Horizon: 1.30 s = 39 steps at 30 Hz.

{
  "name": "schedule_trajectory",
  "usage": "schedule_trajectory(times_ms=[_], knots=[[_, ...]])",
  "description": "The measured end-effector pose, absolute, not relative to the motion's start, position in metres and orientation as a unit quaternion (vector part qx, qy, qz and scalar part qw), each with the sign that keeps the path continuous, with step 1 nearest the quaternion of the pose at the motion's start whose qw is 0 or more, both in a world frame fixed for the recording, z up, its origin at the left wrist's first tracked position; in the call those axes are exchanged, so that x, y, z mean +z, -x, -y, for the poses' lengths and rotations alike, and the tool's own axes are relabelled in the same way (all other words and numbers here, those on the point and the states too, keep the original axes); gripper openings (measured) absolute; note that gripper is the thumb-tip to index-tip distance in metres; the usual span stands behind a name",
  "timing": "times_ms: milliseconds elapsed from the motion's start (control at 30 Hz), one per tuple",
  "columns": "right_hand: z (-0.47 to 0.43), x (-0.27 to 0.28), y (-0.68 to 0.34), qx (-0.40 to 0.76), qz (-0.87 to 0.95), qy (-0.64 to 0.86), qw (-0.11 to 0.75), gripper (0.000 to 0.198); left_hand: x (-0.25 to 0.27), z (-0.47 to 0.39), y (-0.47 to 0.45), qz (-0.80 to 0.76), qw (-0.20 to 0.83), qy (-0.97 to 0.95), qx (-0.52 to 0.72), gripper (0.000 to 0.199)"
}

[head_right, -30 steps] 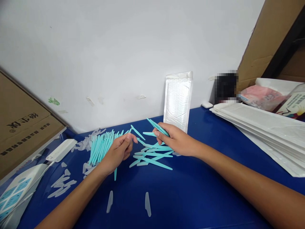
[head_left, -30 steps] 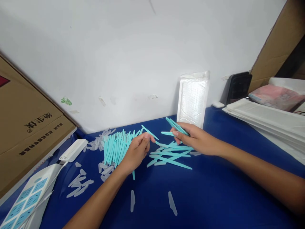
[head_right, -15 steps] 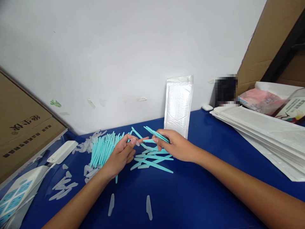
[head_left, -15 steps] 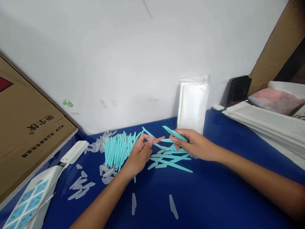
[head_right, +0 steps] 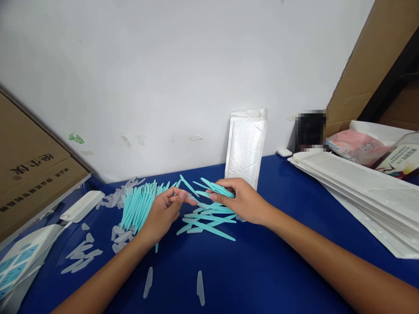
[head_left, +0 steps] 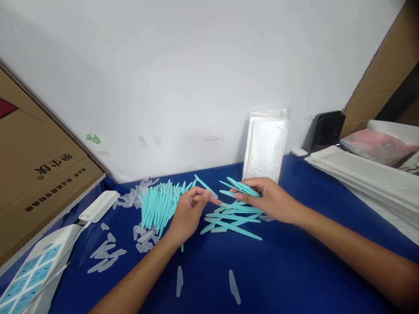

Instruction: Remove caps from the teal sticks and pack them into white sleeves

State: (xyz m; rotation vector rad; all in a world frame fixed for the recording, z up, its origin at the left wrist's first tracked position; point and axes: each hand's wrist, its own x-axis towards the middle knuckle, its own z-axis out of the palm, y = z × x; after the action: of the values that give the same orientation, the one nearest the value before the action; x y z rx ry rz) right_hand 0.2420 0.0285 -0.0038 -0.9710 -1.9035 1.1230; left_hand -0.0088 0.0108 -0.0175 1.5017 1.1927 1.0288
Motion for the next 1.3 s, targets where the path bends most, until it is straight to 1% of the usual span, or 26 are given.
schedule_trajectory(times_ms=[133, 367, 633, 833, 1100, 1233, 1300], knots=[[-0.028, -0.003, -0.244, 0.422, 0.756, 0.364, 0.343, 0.044, -0.017, -0.009, 0.009, -0.476, 0.472, -0.615, 0.415, 0.04], [-0.023, 0.001, -0.244, 0.408, 0.765, 0.355, 0.35, 0.036, -0.013, -0.005, 0.004, -0.472, 0.459, -0.627, 0.417, 0.035], [-0.023, 0.005, -0.242, 0.394, 0.773, 0.366, 0.336, 0.038, -0.008, -0.001, 0.0, -0.478, 0.453, -0.628, 0.415, 0.036], [-0.018, 0.004, -0.236, 0.392, 0.786, 0.354, 0.321, 0.039, -0.014, 0.004, -0.002, -0.472, 0.464, -0.634, 0.4, 0.035], [-0.014, -0.008, -0.23, 0.405, 0.754, 0.404, 0.324, 0.05, -0.016, 0.006, -0.003, -0.456, 0.44, -0.661, 0.402, 0.036], [-0.017, -0.006, -0.232, 0.397, 0.755, 0.404, 0.332, 0.051, -0.013, 0.002, -0.003, -0.471, 0.426, -0.645, 0.426, 0.036], [-0.02, -0.003, -0.235, 0.39, 0.753, 0.402, 0.346, 0.05, -0.012, -0.001, -0.001, -0.48, 0.467, -0.592, 0.448, 0.031]])
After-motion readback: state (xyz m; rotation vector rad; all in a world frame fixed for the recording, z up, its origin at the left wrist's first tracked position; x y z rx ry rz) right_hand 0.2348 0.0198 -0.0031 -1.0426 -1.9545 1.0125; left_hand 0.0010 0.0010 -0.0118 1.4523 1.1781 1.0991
